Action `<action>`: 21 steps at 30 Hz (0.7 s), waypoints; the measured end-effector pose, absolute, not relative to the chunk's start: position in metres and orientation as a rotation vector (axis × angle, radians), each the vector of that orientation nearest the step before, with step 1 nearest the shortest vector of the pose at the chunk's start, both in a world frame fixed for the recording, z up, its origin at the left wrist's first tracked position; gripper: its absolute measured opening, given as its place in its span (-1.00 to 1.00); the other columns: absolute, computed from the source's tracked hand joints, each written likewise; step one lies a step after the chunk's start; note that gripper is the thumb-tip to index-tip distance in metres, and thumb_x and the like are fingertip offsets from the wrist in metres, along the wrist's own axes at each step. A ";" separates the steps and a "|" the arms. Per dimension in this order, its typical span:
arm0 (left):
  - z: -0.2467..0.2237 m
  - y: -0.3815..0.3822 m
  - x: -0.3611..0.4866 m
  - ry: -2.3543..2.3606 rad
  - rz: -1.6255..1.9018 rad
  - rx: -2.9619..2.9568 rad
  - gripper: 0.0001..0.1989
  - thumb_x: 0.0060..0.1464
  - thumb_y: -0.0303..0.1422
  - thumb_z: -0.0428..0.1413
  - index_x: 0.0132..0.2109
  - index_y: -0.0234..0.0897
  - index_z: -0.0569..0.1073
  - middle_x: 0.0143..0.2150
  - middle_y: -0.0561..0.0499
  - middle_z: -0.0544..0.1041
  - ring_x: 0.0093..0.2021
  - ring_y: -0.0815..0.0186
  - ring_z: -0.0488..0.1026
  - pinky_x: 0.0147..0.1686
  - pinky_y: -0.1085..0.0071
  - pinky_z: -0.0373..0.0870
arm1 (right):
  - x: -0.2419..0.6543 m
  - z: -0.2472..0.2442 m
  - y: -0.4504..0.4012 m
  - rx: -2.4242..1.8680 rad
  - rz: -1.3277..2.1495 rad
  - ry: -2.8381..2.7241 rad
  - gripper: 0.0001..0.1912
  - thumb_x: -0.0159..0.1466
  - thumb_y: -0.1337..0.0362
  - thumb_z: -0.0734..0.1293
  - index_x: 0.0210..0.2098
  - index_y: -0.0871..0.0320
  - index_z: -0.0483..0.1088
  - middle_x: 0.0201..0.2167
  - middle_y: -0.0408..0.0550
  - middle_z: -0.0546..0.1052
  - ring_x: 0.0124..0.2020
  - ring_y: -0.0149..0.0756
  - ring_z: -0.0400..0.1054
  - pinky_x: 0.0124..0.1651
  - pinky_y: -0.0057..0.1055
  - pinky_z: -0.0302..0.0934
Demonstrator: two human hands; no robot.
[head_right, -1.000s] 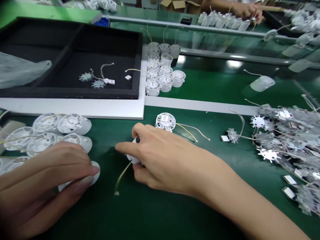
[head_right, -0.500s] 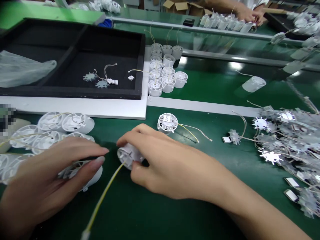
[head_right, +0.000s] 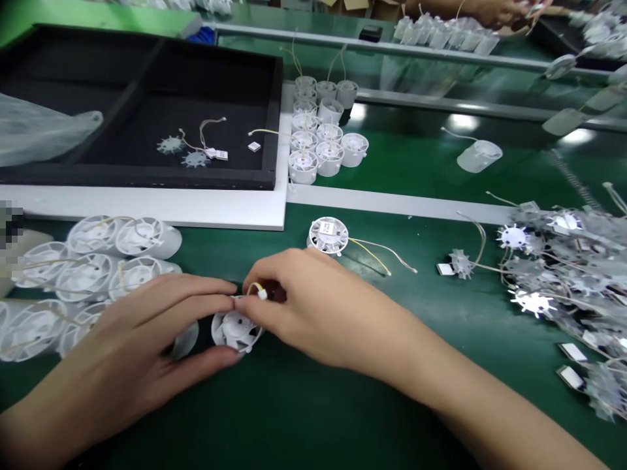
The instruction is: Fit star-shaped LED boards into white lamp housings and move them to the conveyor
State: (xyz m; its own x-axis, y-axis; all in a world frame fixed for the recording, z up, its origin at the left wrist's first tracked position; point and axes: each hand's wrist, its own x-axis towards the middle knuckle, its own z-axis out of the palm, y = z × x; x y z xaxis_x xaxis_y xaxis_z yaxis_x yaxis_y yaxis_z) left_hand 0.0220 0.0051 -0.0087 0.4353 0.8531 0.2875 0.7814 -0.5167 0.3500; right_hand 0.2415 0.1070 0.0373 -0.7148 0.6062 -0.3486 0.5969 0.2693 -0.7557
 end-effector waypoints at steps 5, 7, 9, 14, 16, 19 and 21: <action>-0.011 0.005 0.023 1.420 0.568 2.595 -0.65 0.64 -0.06 -0.15 0.00 -0.16 0.38 -0.02 -0.05 0.64 -0.16 0.10 0.63 -0.24 0.15 0.50 | 0.233 0.026 0.112 -1.255 1.530 -2.366 -0.71 0.47 0.32 0.33 -0.33 0.13 0.64 -0.50 -0.20 0.59 -0.51 -0.40 0.35 -0.46 -0.42 0.12; -0.009 0.005 0.024 1.420 0.575 2.595 -0.66 0.65 -0.09 -0.15 0.00 -0.17 0.38 -0.05 -0.05 0.64 -0.16 0.11 0.64 -0.25 0.15 0.52 | 0.231 0.020 0.111 -1.292 1.393 -2.447 -0.70 0.49 0.32 0.31 -0.32 0.14 0.64 -0.50 -0.17 0.59 -0.51 -0.39 0.35 -0.44 -0.39 0.10; -0.007 0.005 0.025 1.424 0.568 2.590 -0.66 0.65 -0.10 -0.16 0.08 -0.20 0.39 -0.03 -0.05 0.64 -0.12 0.10 0.65 -0.20 0.15 0.55 | 0.232 0.018 0.111 -1.328 1.210 -2.571 -0.69 0.52 0.31 0.30 -0.27 0.14 0.65 -0.45 -0.11 0.64 -0.45 -0.33 0.43 -0.39 -0.36 0.11; -0.007 0.005 0.027 1.386 0.481 2.690 -0.66 0.65 -0.20 -0.19 0.22 -0.24 0.39 0.06 -0.15 0.61 -0.09 0.03 0.63 -0.24 0.12 0.54 | 0.241 0.031 0.109 -1.485 0.770 -3.006 -0.76 0.52 0.23 0.38 -0.23 0.14 0.64 -0.34 0.01 0.68 -0.32 -0.13 0.56 -0.37 -0.30 0.07; -0.007 0.005 0.026 1.374 0.466 2.685 -0.66 0.66 -0.21 -0.20 0.23 -0.23 0.39 0.07 -0.15 0.60 -0.06 0.03 0.62 -0.20 0.11 0.54 | 0.245 0.036 0.107 -1.486 0.631 -3.195 -0.83 0.47 0.28 0.42 -0.27 0.14 0.60 -0.34 0.01 0.68 -0.36 -0.11 0.55 -0.41 -0.30 0.00; -0.007 0.005 0.025 1.354 0.458 2.657 -0.65 0.67 -0.19 -0.22 0.25 -0.22 0.36 0.09 -0.12 0.59 -0.01 0.08 0.60 -0.13 0.13 0.52 | 0.257 0.037 0.106 -1.388 0.494 -3.352 -0.78 0.40 0.41 0.41 -0.39 0.12 0.54 -0.41 -0.03 0.66 -0.46 -0.16 0.49 -0.46 -0.28 -0.08; -0.006 0.004 0.024 1.355 0.466 2.652 -0.64 0.67 -0.18 -0.22 0.25 -0.23 0.36 0.10 -0.11 0.59 0.00 0.10 0.59 -0.10 0.14 0.51 | 0.275 0.039 0.110 -1.266 0.565 -3.316 -0.72 0.36 0.44 0.40 -0.48 0.09 0.49 -0.52 -0.13 0.59 -0.56 -0.25 0.40 -0.49 -0.29 -0.07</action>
